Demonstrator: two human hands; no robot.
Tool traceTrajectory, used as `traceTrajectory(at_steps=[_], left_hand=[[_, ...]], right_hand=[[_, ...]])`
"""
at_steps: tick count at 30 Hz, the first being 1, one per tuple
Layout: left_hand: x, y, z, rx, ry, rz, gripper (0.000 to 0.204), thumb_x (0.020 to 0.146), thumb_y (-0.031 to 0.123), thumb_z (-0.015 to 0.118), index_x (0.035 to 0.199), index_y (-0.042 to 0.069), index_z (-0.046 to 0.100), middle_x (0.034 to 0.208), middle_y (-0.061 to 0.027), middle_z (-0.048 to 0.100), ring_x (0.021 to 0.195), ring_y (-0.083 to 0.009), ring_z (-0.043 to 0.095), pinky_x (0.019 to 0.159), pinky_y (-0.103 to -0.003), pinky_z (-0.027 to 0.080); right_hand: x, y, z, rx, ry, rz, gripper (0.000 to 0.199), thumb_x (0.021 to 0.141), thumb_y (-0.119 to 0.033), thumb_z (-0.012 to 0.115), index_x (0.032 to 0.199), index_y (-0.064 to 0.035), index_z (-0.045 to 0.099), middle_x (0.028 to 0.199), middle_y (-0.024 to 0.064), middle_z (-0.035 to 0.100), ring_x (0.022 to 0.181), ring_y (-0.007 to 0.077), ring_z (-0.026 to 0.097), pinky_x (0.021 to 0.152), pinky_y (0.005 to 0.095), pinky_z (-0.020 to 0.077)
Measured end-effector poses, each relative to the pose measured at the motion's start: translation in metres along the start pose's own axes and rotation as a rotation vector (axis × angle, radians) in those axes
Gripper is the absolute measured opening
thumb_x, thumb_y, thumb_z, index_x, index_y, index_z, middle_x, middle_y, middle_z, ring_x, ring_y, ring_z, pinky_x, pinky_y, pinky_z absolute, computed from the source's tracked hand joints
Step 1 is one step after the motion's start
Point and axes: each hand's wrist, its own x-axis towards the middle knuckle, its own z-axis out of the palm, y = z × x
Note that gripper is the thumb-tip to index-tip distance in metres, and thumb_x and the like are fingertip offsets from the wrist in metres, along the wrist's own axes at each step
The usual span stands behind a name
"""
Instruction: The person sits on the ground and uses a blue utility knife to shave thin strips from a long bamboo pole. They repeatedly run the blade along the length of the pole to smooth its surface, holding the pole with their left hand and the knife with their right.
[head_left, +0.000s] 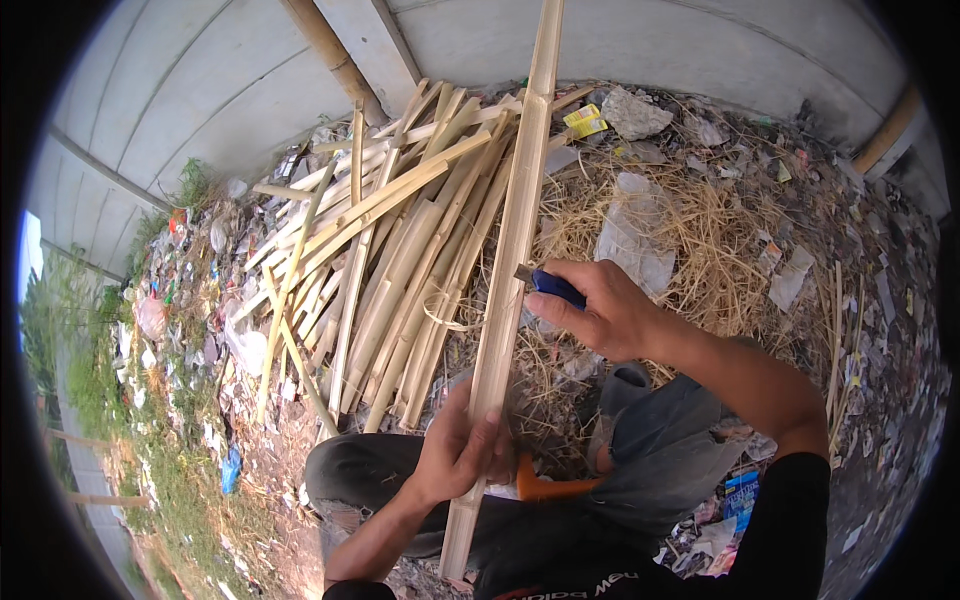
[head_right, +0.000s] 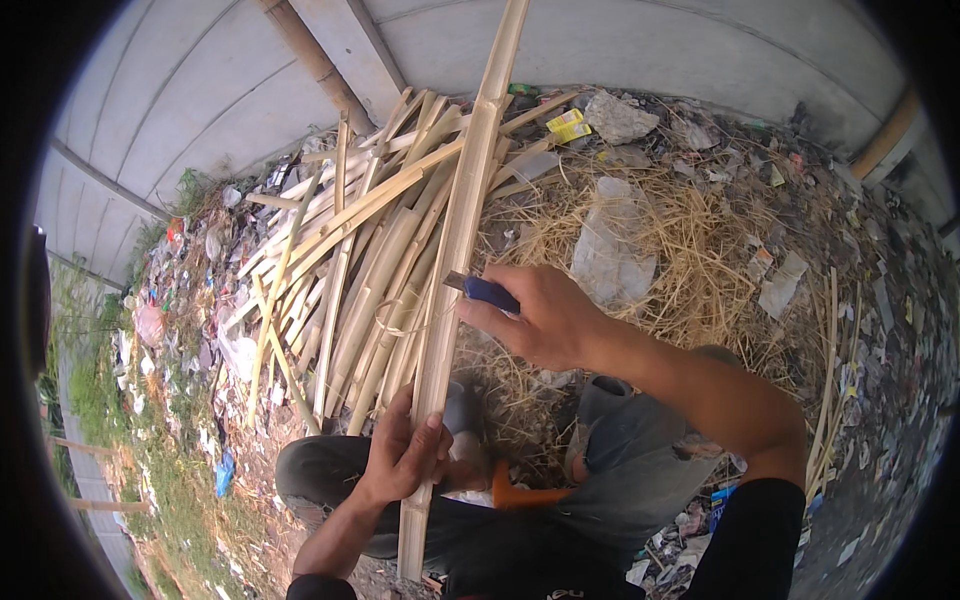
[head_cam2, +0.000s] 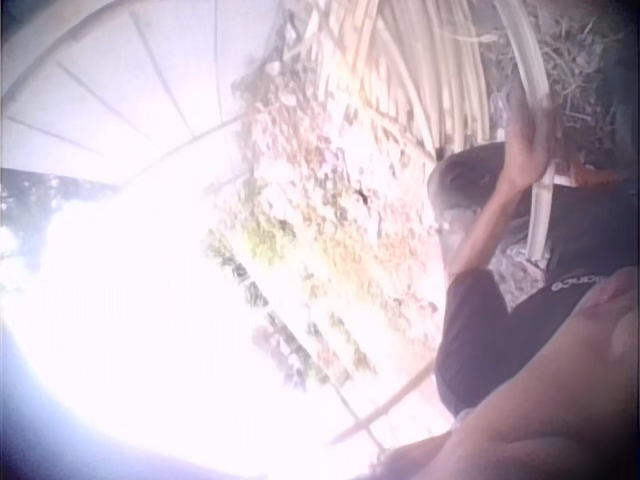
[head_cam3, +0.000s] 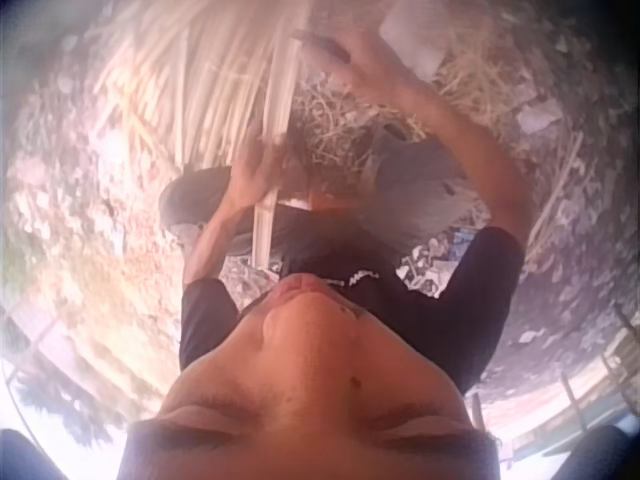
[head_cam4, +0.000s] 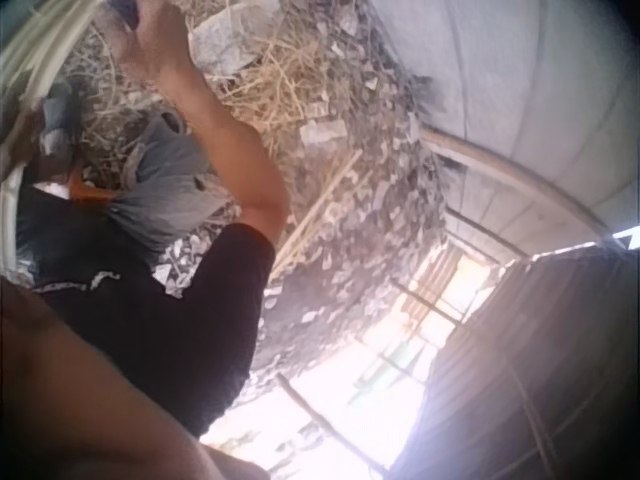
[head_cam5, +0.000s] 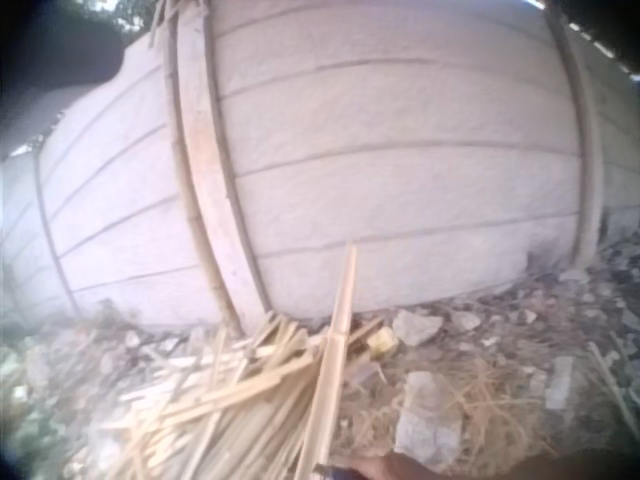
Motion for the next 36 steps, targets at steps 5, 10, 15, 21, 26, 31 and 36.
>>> traceTrajectory(at_steps=[5, 10, 15, 21, 26, 31, 36], left_hand=[[0.002, -0.029, -0.011, 0.215, 0.148, 0.135, 0.039, 0.112, 0.019, 0.046, 0.145, 0.0, 0.038, 0.071, -0.0033, 0.055, 0.049, -0.0089, 0.051, 0.046, -0.024, 0.042], [0.003, -0.038, -0.016, 0.428, 0.206, 0.211, 0.038, 0.111, 0.017, 0.047, 0.143, -0.002, 0.037, 0.072, -0.0023, 0.055, 0.051, -0.0082, 0.052, 0.047, -0.024, 0.042], [0.003, -0.04, -0.021, 0.517, 0.186, 0.203, 0.036, 0.11, 0.017, 0.051, 0.138, -0.002, 0.04, 0.077, -0.005, 0.057, 0.058, -0.0122, 0.055, 0.052, -0.026, 0.044], [0.003, -0.036, -0.028, 0.596, 0.211, 0.114, 0.045, 0.104, 0.015, 0.058, 0.142, -0.004, 0.043, 0.093, -0.0184, 0.067, 0.08, -0.0316, 0.068, 0.071, -0.038, 0.053], [-0.011, -0.029, -0.01, 0.349, 0.101, 0.112, 0.04, 0.109, 0.021, 0.054, 0.14, 0.0, 0.04, 0.071, 0.0005, 0.053, 0.052, -0.0064, 0.051, 0.047, -0.023, 0.041], [-0.008, -0.032, -0.015, 0.407, 0.016, 0.147, 0.051, 0.109, 0.019, 0.054, 0.15, -0.002, 0.031, 0.074, -0.0005, 0.055, 0.053, -0.0074, 0.053, 0.048, -0.024, 0.044], [-0.012, -0.019, -0.011, 0.322, 0.072, 0.064, 0.044, 0.107, 0.019, 0.055, 0.143, -0.003, 0.041, 0.075, -0.0064, 0.063, 0.065, -0.0141, 0.064, 0.061, -0.031, 0.052]], right_hand=[[-0.013, -0.009, 0.011, -0.216, -0.181, -0.005, 0.051, 0.102, -0.049, 0.054, 0.088, -0.002, 0.065, 0.07, 0.0223, 0.067, 0.07, 0.0442, 0.068, 0.065, 0.0512, 0.0518], [-0.023, -0.009, 0.038, -0.309, -0.338, -0.027, 0.055, 0.104, -0.051, 0.052, 0.088, 0.0, 0.067, 0.068, 0.0236, 0.067, 0.068, 0.0455, 0.068, 0.065, 0.0531, 0.0539], [-0.022, -0.012, 0.043, -0.415, -0.342, -0.049, 0.055, 0.104, -0.05, 0.053, 0.086, -0.0002, 0.067, 0.064, 0.0225, 0.066, 0.061, 0.0442, 0.068, 0.058, 0.0546, 0.0538], [-0.011, 0.007, 0.045, -0.497, -0.155, -0.207, 0.057, 0.103, -0.052, 0.057, 0.08, -0.0003, 0.064, 0.052, 0.0187, 0.058, 0.051, 0.0416, 0.064, 0.051, 0.0494, 0.0516], [0.038, 0.03, -0.031, -0.522, 0.177, 0.086, 0.057, 0.107, -0.048, 0.051, 0.083, 0.0003, 0.065, 0.059, 0.0209, 0.059, 0.055, 0.0401, 0.06, 0.056, 0.05, 0.0467], [0.032, 0.044, -0.046, -0.48, 0.286, 0.164, 0.06, 0.108, -0.051, 0.048, 0.083, 0.001, 0.065, 0.059, 0.0187, 0.057, 0.056, 0.0378, 0.058, 0.059, 0.0497, 0.0473], [0.008, 0.02, -0.009, -0.369, 0.128, 0.03, 0.057, 0.107, -0.05, 0.05, 0.087, 0.0015, 0.066, 0.064, 0.0218, 0.062, 0.061, 0.0419, 0.062, 0.06, 0.0511, 0.0489]])
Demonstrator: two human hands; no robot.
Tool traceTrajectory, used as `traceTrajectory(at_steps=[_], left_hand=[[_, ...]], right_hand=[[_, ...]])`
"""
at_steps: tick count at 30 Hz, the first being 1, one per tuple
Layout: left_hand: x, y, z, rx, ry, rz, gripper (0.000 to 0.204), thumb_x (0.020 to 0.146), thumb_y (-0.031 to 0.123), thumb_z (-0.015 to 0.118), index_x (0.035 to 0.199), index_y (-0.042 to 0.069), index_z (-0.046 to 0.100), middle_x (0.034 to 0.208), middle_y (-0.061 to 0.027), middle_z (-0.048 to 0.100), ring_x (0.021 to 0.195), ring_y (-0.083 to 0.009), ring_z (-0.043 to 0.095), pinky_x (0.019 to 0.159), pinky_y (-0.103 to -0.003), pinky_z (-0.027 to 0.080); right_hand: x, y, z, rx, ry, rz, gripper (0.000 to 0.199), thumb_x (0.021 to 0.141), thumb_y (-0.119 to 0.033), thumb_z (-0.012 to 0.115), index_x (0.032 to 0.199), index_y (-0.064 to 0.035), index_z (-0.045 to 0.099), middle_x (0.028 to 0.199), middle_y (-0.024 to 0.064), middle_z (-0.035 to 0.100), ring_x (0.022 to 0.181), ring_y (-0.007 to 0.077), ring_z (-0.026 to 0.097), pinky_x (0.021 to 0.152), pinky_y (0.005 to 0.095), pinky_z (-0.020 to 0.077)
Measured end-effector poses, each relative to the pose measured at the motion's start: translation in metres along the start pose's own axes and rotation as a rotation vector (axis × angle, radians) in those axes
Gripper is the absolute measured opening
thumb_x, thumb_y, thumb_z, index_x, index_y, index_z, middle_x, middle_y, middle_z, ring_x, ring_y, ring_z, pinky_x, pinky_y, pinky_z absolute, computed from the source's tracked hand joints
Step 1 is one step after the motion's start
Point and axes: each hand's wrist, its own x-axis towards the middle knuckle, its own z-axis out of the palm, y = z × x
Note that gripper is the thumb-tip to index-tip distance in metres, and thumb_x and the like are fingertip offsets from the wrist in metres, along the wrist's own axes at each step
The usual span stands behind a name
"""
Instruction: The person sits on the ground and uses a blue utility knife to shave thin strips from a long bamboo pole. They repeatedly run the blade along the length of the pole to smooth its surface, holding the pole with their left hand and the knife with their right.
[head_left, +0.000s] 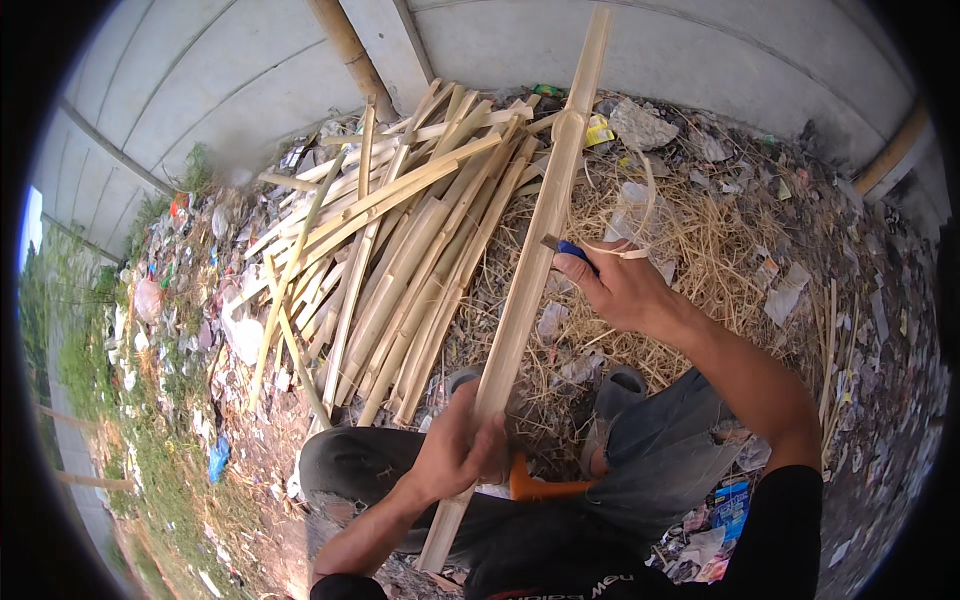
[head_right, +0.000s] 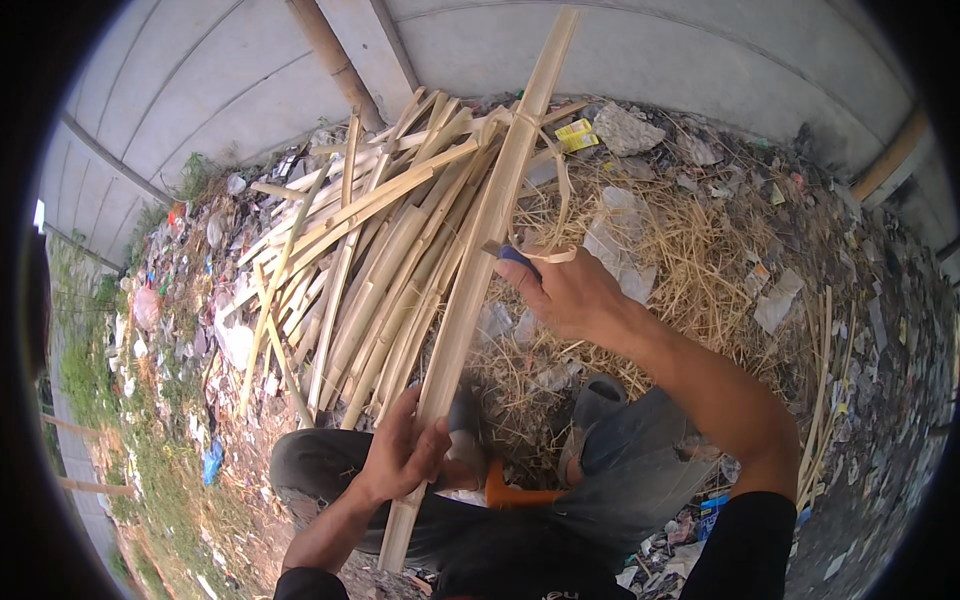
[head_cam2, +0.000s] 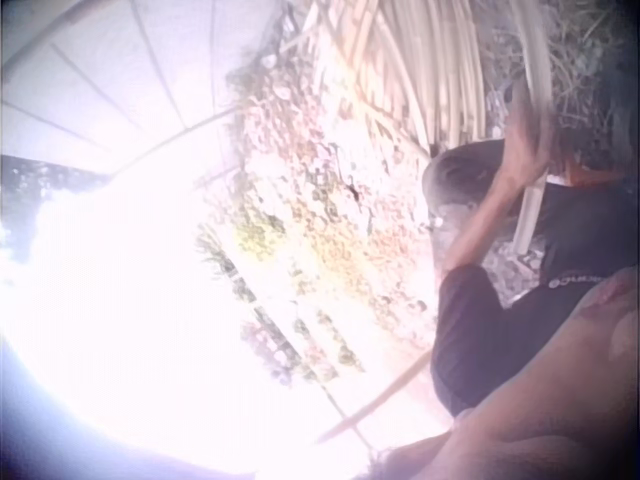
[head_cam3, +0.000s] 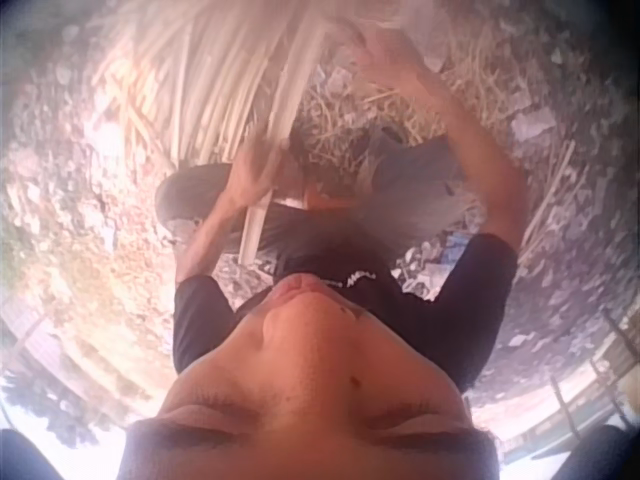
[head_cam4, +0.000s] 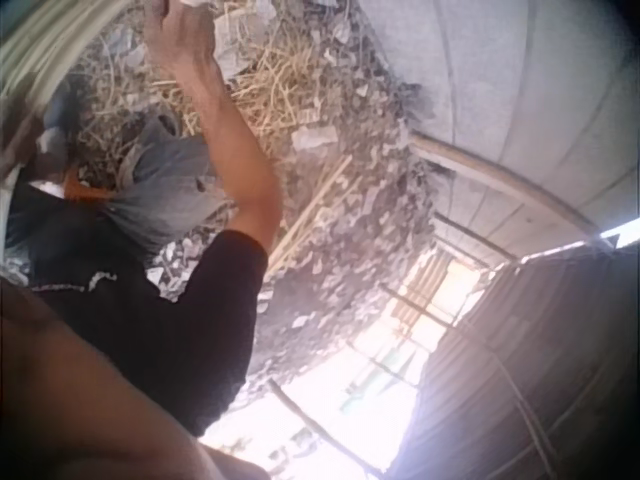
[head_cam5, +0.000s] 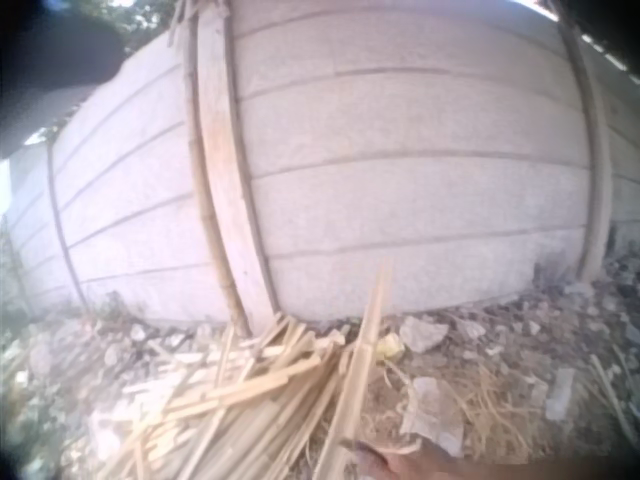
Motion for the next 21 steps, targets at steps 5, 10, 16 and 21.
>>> traceTrajectory(at_steps=[5, 10, 16, 21], left_hand=[[0.002, 0.0, -0.005, 0.088, 0.083, -0.058, 0.046, 0.106, 0.018, 0.056, 0.145, -0.002, 0.042, 0.082, -0.0104, 0.066, 0.075, -0.02, 0.068, 0.068, -0.036, 0.054], [0.005, -0.022, -0.007, 0.247, 0.134, 0.075, 0.044, 0.106, 0.017, 0.055, 0.144, -0.002, 0.042, 0.084, -0.011, 0.066, 0.074, -0.0191, 0.068, 0.066, -0.036, 0.053], [-0.01, 0.001, -0.001, 0.065, -0.039, -0.089, 0.045, 0.107, 0.014, 0.053, 0.144, -0.005, 0.036, 0.075, -0.005, 0.063, 0.053, -0.0105, 0.057, 0.051, -0.027, 0.048], [-0.007, -0.007, 0.002, 0.235, -0.074, 0.094, 0.047, 0.105, 0.016, 0.059, 0.146, 0.001, 0.041, 0.079, -0.0093, 0.068, 0.07, -0.0175, 0.07, 0.066, -0.034, 0.055]], right_hand=[[-0.035, -0.047, 0.028, -0.109, -0.361, -0.119, 0.053, 0.104, -0.048, 0.054, 0.088, -0.0005, 0.068, 0.066, 0.0253, 0.066, 0.066, 0.0457, 0.069, 0.061, 0.0548, 0.0537], [-0.039, -0.049, 0.039, -0.116, -0.396, -0.156, 0.053, 0.104, -0.049, 0.054, 0.088, -0.0001, 0.068, 0.065, 0.0254, 0.066, 0.064, 0.0465, 0.068, 0.062, 0.0547, 0.0555], [0.037, 0.072, -0.008, -0.316, 0.061, 0.126, 0.058, 0.108, -0.045, 0.05, 0.078, 0.0036, 0.064, 0.061, 0.0213, 0.06, 0.057, 0.0393, 0.062, 0.057, 0.0505, 0.0475], [0.022, 0.098, -0.039, -0.141, 0.152, 0.289, 0.06, 0.111, -0.041, 0.048, 0.08, 0.0084, 0.061, 0.06, 0.0185, 0.051, 0.054, 0.0279, 0.049, 0.06, 0.0475, 0.0411]])
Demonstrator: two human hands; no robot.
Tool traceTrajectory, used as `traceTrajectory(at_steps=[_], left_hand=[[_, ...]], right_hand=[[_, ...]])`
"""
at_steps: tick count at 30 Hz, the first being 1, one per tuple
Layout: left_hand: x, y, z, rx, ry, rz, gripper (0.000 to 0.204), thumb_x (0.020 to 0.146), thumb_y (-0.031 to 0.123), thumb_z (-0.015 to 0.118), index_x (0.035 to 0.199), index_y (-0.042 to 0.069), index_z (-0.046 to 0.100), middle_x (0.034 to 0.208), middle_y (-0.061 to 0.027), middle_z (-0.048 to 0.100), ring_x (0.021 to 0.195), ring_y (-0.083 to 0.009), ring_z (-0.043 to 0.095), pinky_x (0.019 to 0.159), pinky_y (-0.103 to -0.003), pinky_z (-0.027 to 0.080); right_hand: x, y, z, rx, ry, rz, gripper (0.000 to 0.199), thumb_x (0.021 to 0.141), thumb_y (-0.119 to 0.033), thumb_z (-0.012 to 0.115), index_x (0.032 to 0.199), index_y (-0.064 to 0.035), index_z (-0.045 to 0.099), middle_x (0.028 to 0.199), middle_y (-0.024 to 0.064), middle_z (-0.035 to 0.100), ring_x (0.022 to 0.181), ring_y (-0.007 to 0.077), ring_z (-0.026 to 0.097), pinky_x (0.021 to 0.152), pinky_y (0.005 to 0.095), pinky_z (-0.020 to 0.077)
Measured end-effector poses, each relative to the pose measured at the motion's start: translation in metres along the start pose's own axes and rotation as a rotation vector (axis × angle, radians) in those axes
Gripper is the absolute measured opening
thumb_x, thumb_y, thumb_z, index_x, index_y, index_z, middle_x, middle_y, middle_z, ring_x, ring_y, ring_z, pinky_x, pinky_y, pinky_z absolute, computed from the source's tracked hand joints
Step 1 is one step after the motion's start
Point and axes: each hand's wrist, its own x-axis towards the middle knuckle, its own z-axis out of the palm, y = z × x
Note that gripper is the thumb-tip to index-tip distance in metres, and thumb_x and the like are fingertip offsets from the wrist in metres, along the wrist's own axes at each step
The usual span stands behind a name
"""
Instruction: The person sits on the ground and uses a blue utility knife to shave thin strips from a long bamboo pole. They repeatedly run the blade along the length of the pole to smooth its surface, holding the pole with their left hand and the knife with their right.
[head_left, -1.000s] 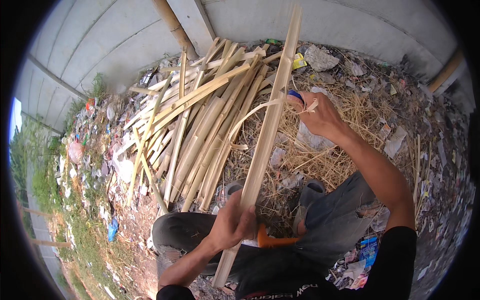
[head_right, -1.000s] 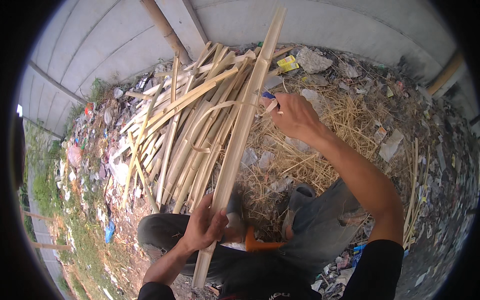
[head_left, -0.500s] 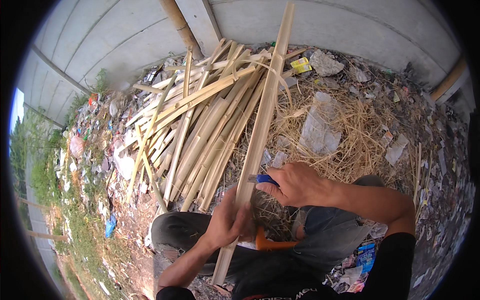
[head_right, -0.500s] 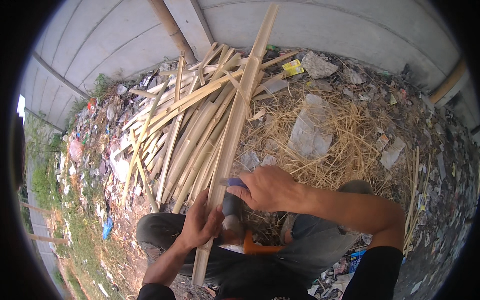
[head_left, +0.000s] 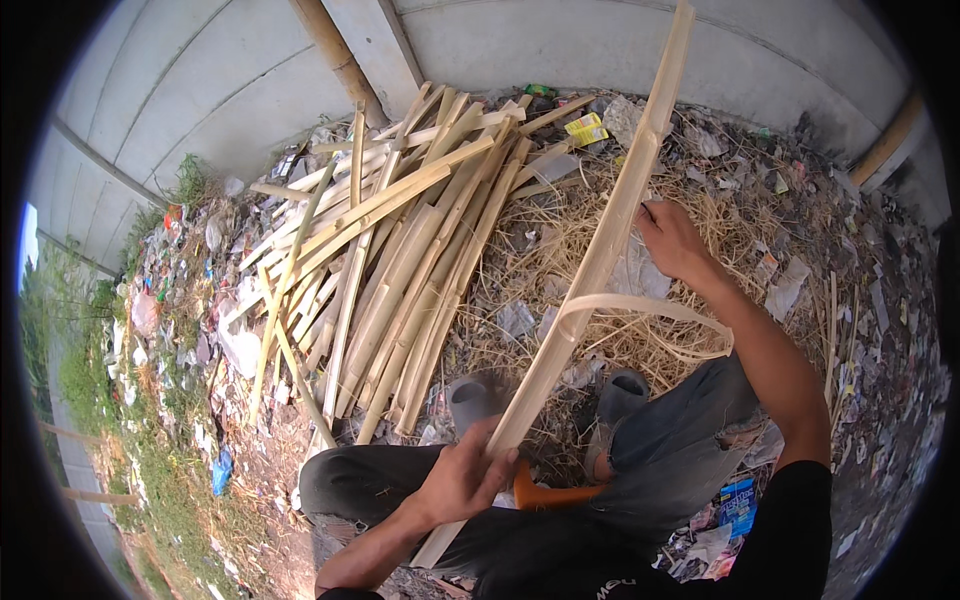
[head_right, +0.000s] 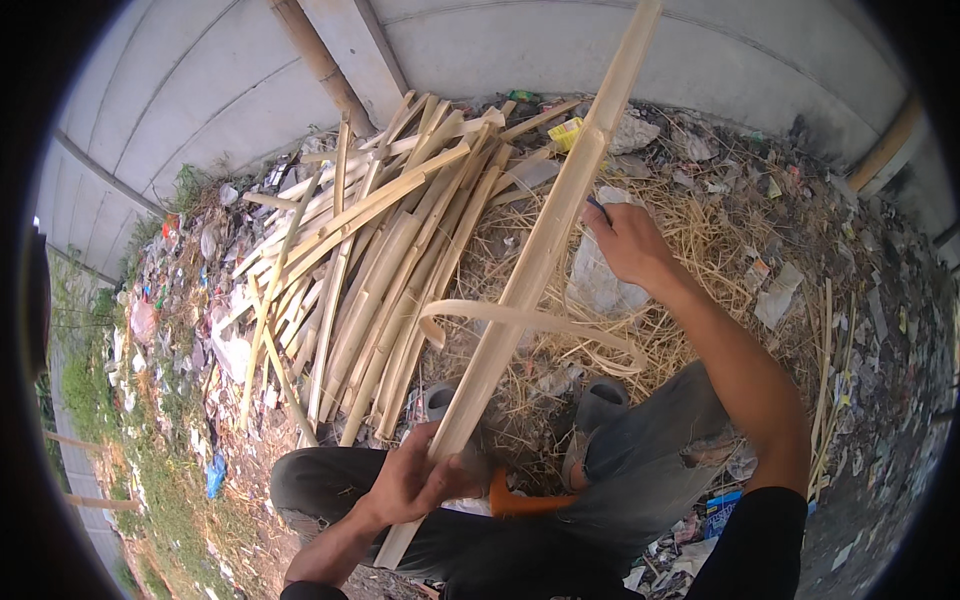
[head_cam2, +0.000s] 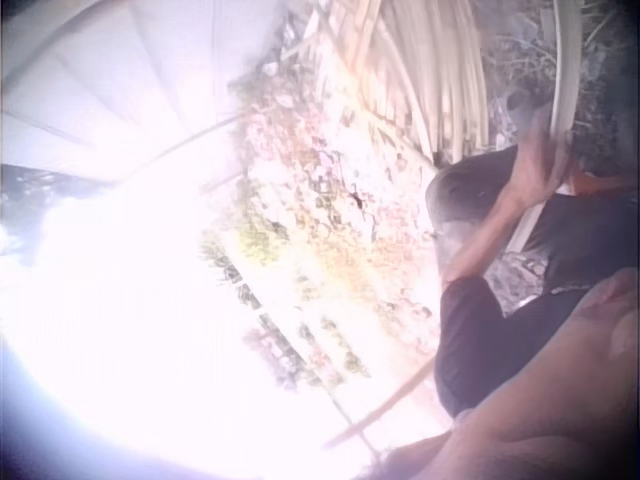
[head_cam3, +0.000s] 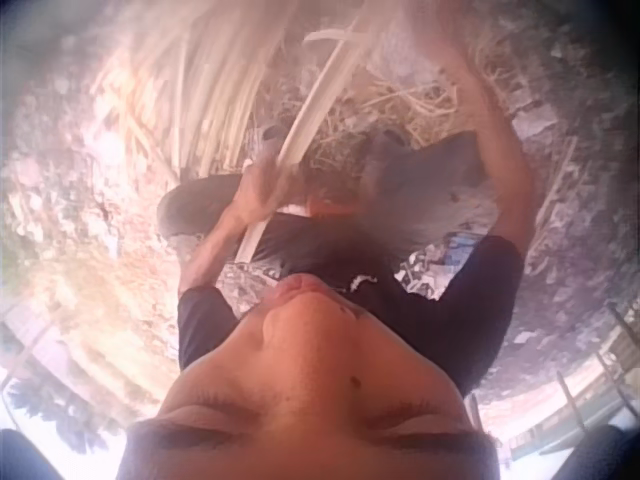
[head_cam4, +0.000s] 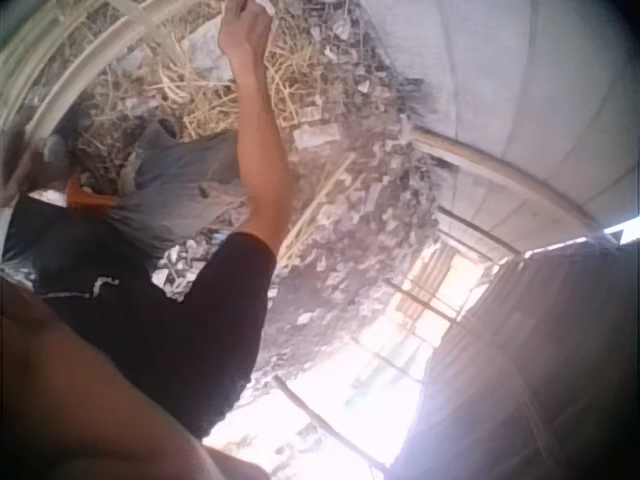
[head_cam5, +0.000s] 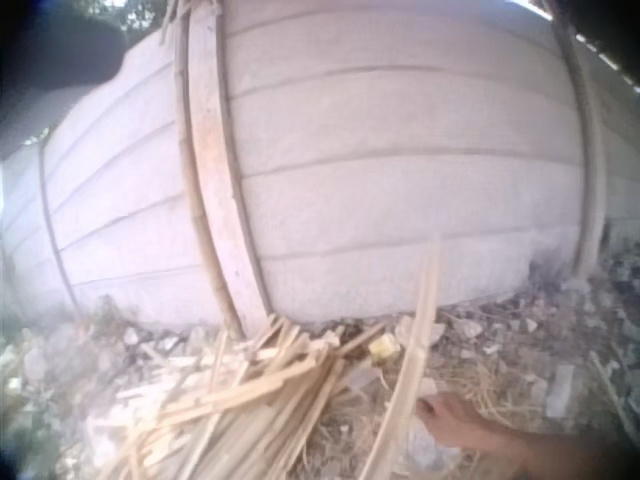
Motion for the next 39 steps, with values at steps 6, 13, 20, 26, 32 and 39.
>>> traceTrajectory(at_steps=[6, 13, 20, 26, 32, 39], left_hand=[[0.008, 0.019, -0.009, -0.167, 0.014, -0.041, 0.047, 0.105, 0.016, 0.058, 0.146, -0.002, 0.041, 0.078, -0.0075, 0.067, 0.067, -0.0135, 0.065, 0.065, -0.032, 0.054], [0.01, -0.013, -0.008, -0.11, 0.088, 0.033, 0.05, 0.107, 0.014, 0.054, 0.146, -0.009, 0.033, 0.066, -0.001, 0.059, 0.053, -0.0079, 0.057, 0.049, -0.024, 0.045], [0.013, -0.014, -0.007, 0.013, 0.035, 0.041, 0.052, 0.107, 0.013, 0.054, 0.148, -0.009, 0.032, 0.066, -0.0016, 0.059, 0.052, -0.0082, 0.057, 0.048, -0.025, 0.045], [0.013, -0.011, -0.004, 0.01, -0.004, 0.028, 0.054, 0.106, 0.015, 0.057, 0.147, -0.01, 0.033, 0.068, -0.0023, 0.061, 0.055, -0.0086, 0.058, 0.049, -0.026, 0.046], [0.012, -0.006, -0.004, 0.028, -0.046, 0.01, 0.049, 0.106, 0.018, 0.057, 0.141, -0.01, 0.038, 0.071, -0.0032, 0.062, 0.056, -0.0086, 0.059, 0.05, -0.025, 0.047], [0.007, -0.004, -0.003, -0.081, -0.063, -0.036, 0.046, 0.106, 0.019, 0.057, 0.14, -0.007, 0.04, 0.074, -0.0028, 0.061, 0.055, -0.0096, 0.059, 0.05, -0.026, 0.047]], right_hand=[[-0.01, -0.035, -0.011, 0.092, 0.037, -0.097, 0.063, 0.107, -0.051, 0.049, 0.075, 0.0019, 0.06, 0.057, 0.0157, 0.053, 0.055, 0.0338, 0.054, 0.059, 0.0477, 0.0429], [-0.04, -0.065, -0.005, 0.079, -0.216, -0.34, 0.052, 0.105, -0.047, 0.052, 0.081, -0.002, 0.062, 0.061, 0.0173, 0.058, 0.06, 0.0389, 0.062, 0.061, 0.0488, 0.0468], [-0.042, -0.067, 0.005, 0.014, -0.209, -0.305, 0.04, 0.103, -0.039, 0.058, 0.087, -0.0038, 0.066, 0.062, 0.0174, 0.061, 0.061, 0.0407, 0.064, 0.062, 0.0506, 0.0498], [-0.006, -0.026, -0.01, -0.044, -0.047, -0.244, 0.045, 0.105, -0.042, 0.057, 0.086, -0.0025, 0.065, 0.061, 0.0159, 0.059, 0.056, 0.0373, 0.059, 0.058, 0.0475, 0.046], [0.016, 0.013, -0.011, -0.018, 0.126, -0.168, 0.058, 0.106, -0.054, 0.05, 0.089, -0.0015, 0.068, 0.072, 0.0198, 0.063, 0.07, 0.0405, 0.061, 0.069, 0.0509, 0.0467], [0.015, 0.001, -0.012, -0.054, 0.15, -0.103, 0.055, 0.105, -0.052, 0.054, 0.09, -0.0015, 0.068, 0.075, 0.0192, 0.066, 0.074, 0.0421, 0.064, 0.07, 0.0517, 0.0476]])
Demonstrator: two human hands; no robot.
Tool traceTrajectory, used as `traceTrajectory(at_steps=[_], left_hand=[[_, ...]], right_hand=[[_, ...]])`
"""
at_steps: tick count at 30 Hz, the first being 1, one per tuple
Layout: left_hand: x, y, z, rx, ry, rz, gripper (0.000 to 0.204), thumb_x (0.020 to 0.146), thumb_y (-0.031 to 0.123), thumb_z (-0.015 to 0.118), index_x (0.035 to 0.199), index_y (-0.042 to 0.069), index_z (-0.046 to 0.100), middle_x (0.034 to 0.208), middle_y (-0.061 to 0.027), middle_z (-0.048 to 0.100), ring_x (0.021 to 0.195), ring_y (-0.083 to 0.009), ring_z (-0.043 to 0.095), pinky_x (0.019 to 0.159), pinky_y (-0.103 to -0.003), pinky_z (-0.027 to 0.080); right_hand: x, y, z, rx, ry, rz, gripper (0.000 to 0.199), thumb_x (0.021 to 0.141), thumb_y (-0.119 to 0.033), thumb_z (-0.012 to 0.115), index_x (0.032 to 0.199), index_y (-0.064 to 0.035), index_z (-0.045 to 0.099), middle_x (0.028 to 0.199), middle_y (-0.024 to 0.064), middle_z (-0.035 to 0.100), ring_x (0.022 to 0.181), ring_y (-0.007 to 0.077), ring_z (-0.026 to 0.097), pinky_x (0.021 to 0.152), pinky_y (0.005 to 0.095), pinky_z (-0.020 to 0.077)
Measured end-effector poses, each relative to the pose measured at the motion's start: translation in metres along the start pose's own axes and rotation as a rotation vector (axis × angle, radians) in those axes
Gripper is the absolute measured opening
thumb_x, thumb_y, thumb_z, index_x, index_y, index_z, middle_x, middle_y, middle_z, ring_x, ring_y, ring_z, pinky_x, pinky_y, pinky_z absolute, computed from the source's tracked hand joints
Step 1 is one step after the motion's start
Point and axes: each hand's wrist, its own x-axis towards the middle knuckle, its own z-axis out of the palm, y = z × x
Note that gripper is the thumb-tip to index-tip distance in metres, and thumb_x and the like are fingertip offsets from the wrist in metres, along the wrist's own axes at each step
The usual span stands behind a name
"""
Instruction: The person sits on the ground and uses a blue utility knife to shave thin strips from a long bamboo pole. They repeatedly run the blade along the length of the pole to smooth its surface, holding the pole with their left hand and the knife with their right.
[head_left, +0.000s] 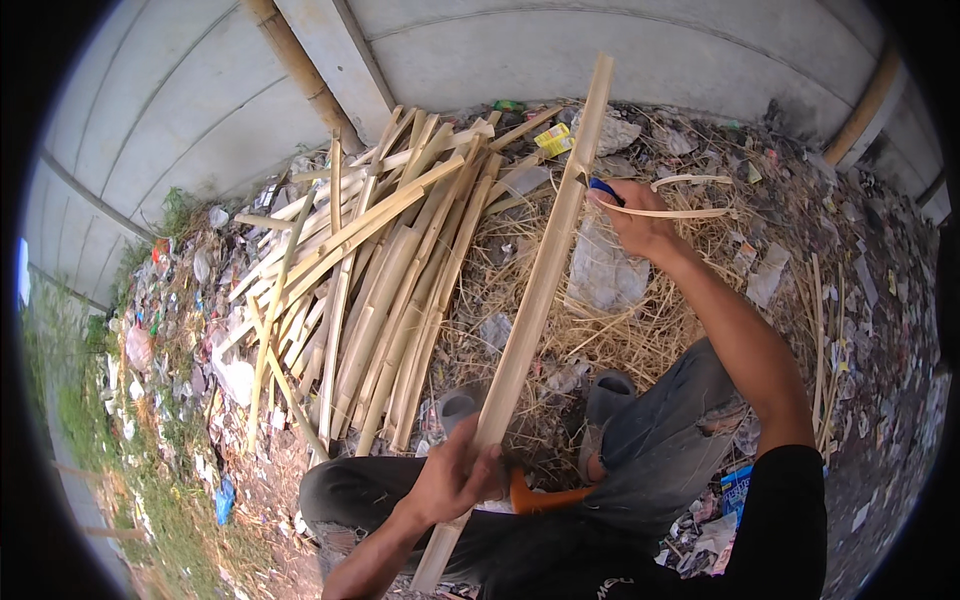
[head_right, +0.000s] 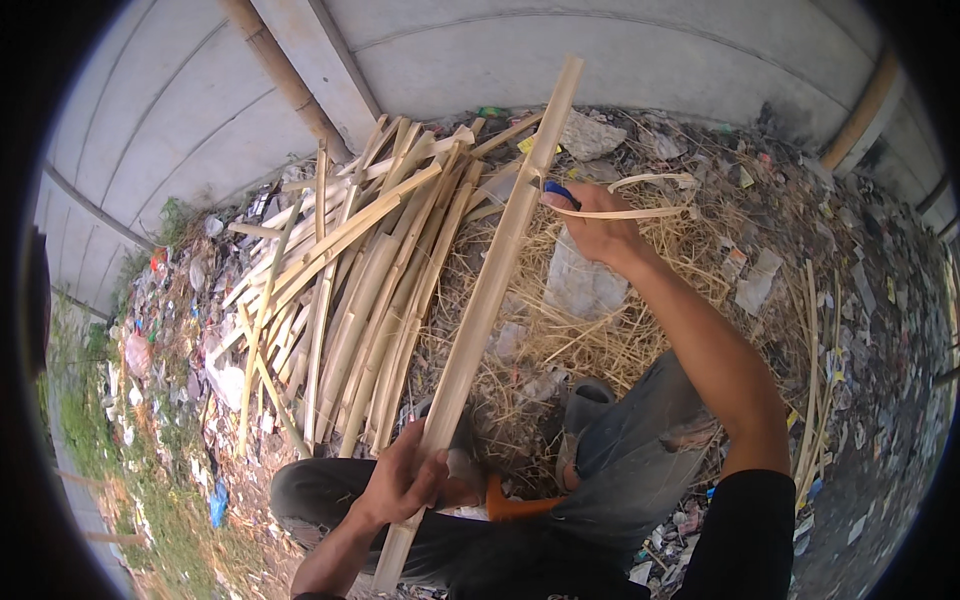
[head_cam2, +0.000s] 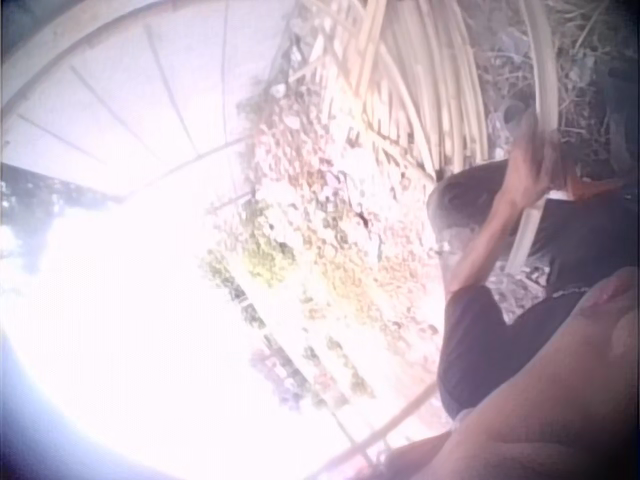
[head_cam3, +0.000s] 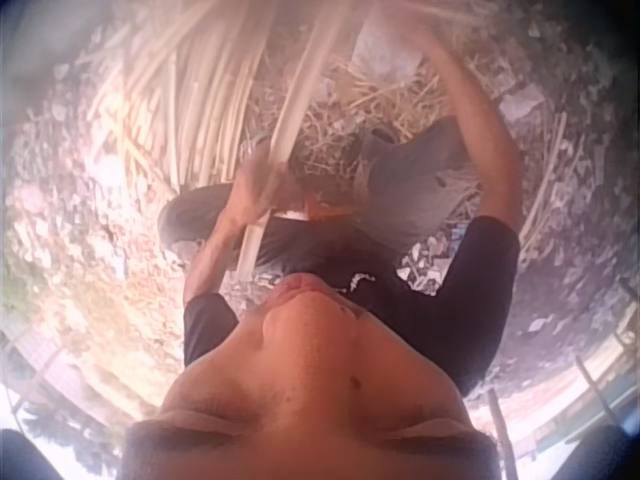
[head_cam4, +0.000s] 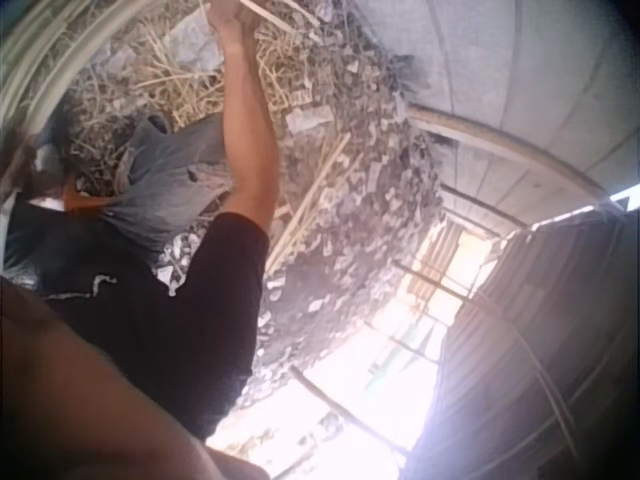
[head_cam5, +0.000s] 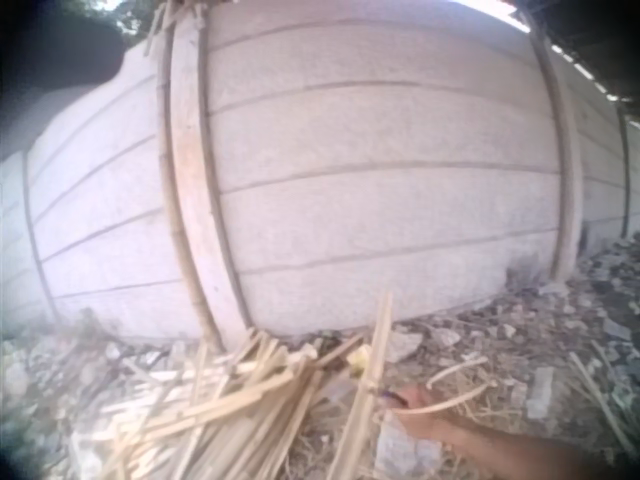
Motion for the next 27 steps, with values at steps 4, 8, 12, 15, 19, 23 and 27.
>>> traceTrajectory(at_steps=[4, 8, 12, 15, 19, 23, 27], left_hand=[[-0.009, 0.001, -0.002, -0.197, -0.131, -0.128, 0.047, 0.106, 0.019, 0.057, 0.143, -0.005, 0.04, 0.075, -0.0041, 0.061, 0.056, -0.0101, 0.06, 0.05, -0.025, 0.047], [-0.016, -0.001, -0.001, -0.263, -0.121, -0.144, 0.048, 0.107, 0.02, 0.056, 0.146, -0.002, 0.04, 0.076, -0.003, 0.064, 0.055, -0.009, 0.059, 0.051, -0.026, 0.048], [-0.014, 0.007, -0.002, -0.314, -0.121, -0.134, 0.046, 0.107, 0.018, 0.056, 0.144, -0.004, 0.039, 0.079, -0.0052, 0.064, 0.057, -0.0096, 0.059, 0.05, -0.025, 0.047], [-0.012, 0.0, 0.0, -0.329, -0.12, -0.074, 0.047, 0.107, 0.018, 0.055, 0.146, -0.004, 0.039, 0.079, -0.005, 0.064, 0.058, -0.0093, 0.059, 0.051, -0.025, 0.048], [-0.01, -0.004, 0.0, -0.175, -0.067, -0.049, 0.047, 0.104, 0.015, 0.057, 0.146, 0.0, 0.042, 0.078, -0.0059, 0.066, 0.065, -0.0127, 0.065, 0.06, -0.03, 0.054], [-0.01, -0.007, 0.001, 0.075, 0.001, -0.027, 0.047, 0.102, 0.015, 0.06, 0.144, 0.001, 0.045, 0.077, -0.0111, 0.069, 0.069, -0.0203, 0.072, 0.065, -0.035, 0.056], [-0.008, -0.005, 0.001, 0.084, -0.017, -0.098, 0.049, 0.101, 0.015, 0.061, 0.145, 0.002, 0.045, 0.075, -0.0139, 0.07, 0.073, -0.0254, 0.076, 0.067, -0.036, 0.057]], right_hand=[[0.01, 0.051, -0.021, -0.115, 0.274, 0.013, 0.053, 0.104, -0.051, 0.056, 0.09, -0.0017, 0.067, 0.071, 0.0183, 0.065, 0.068, 0.0403, 0.063, 0.065, 0.0495, 0.0465], [-0.002, 0.039, -0.022, 0.166, 0.341, 0.0, 0.044, 0.101, -0.044, 0.062, 0.089, -0.0024, 0.065, 0.065, 0.0096, 0.058, 0.058, 0.0243, 0.053, 0.059, 0.0391, 0.0427], [-0.004, 0.022, -0.026, 0.364, 0.404, -0.046, 0.039, 0.096, -0.042, 0.071, 0.089, -0.004, 0.066, 0.067, 0.0004, 0.054, 0.062, 0.0121, 0.048, 0.057, 0.0316, 0.0381], [-0.003, 0.019, -0.027, 0.429, 0.339, -0.004, 0.038, 0.092, -0.043, 0.075, 0.091, -0.005, 0.068, 0.068, -0.0023, 0.053, 0.063, 0.0078, 0.047, 0.057, 0.029, 0.0362], [-0.007, -0.001, -0.018, 0.428, 0.278, 0.073, 0.036, 0.09, -0.04, 0.081, 0.093, -0.0053, 0.071, 0.063, -0.0027, 0.051, 0.058, 0.0067, 0.045, 0.053, 0.0282, 0.0345], [-0.011, -0.02, -0.013, 0.258, 0.324, 0.002, 0.031, 0.09, -0.034, 0.083, 0.092, -0.0048, 0.072, 0.058, -0.0021, 0.048, 0.052, 0.0078, 0.044, 0.049, 0.0295, 0.034], [-0.008, -0.009, -0.007, 0.23, 0.348, -0.092, 0.028, 0.094, -0.029, 0.079, 0.086, -0.0039, 0.069, 0.06, 0.0, 0.049, 0.052, 0.0095, 0.043, 0.05, 0.0312, 0.0351]])
